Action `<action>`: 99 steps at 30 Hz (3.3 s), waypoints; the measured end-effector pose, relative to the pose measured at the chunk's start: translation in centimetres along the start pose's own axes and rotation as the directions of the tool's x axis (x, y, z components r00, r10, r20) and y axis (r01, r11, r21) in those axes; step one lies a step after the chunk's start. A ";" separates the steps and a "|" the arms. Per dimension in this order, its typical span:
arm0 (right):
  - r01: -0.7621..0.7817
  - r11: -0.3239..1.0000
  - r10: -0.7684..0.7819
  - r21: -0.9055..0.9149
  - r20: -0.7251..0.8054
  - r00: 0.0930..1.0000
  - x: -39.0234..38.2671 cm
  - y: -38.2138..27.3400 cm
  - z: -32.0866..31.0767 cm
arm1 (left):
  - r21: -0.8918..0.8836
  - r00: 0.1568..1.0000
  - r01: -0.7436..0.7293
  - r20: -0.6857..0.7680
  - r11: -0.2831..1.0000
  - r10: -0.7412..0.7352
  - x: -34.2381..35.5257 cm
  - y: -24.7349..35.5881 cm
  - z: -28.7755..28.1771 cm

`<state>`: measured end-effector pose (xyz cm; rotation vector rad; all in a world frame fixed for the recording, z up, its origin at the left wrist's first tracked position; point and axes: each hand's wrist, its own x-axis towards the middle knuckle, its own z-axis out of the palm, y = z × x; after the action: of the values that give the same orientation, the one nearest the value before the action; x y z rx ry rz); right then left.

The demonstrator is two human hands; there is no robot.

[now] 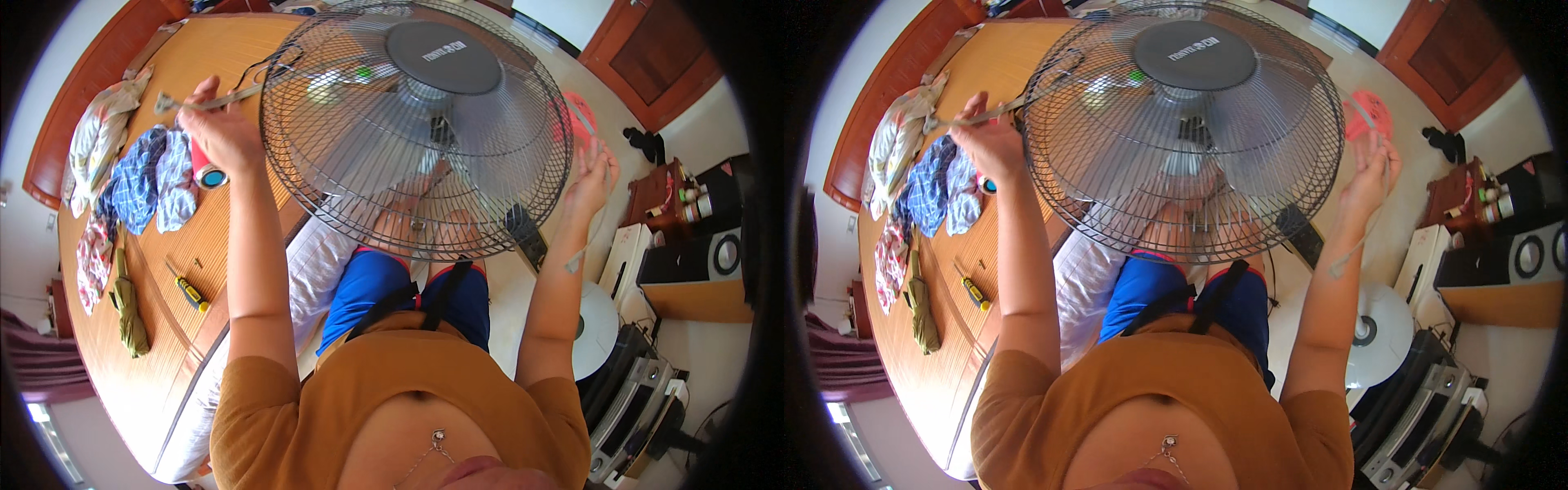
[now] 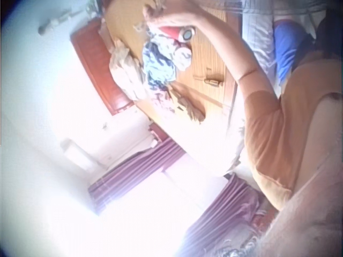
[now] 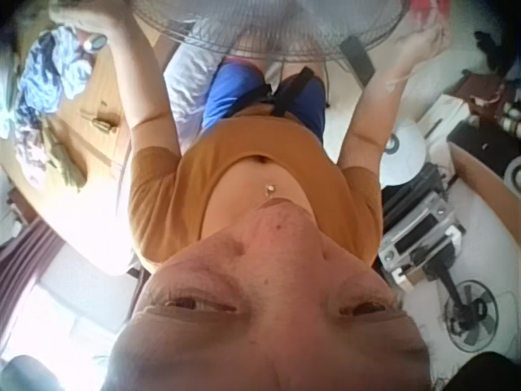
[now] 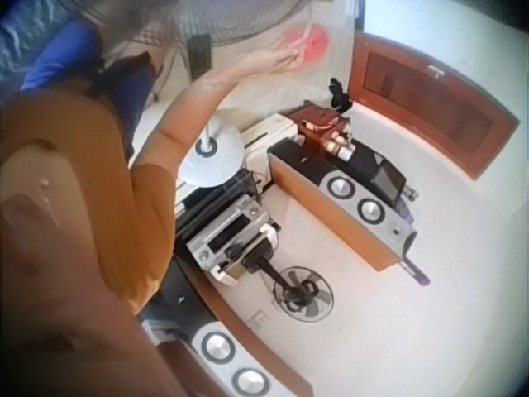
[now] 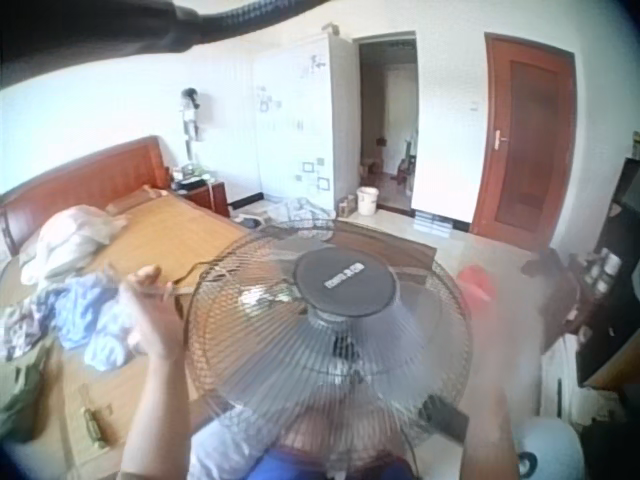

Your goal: The person reassembles a floor fan by placing the plastic ring around the outer edges of the front and back grilles and then tightening a screw on a small plastic bracket using a screwdriver.

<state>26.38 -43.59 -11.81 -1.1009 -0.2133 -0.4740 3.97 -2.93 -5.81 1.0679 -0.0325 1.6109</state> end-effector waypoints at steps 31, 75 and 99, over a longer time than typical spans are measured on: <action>0.218 0.948 -0.249 -0.233 -0.115 0.962 27.6 -18.9 -5.9 | 0.060 0.989 0.147 -0.003 0.987 -0.147 27.1 24.3 -18.1; -0.256 0.563 0.627 -0.786 0.204 0.752 16.1 -6.6 -11.1 | -0.422 0.353 0.834 -0.084 0.354 -0.932 -1.9 12.5 -16.1; -0.641 0.595 0.795 -0.484 0.469 0.384 12.7 -6.8 -17.3 | -0.656 0.394 0.733 0.195 0.179 -0.898 -0.2 9.0 -18.3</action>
<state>33.20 -64.82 -9.06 -1.4322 -0.2569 0.7643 -14.29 3.55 -12.21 0.1479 0.1257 0.5353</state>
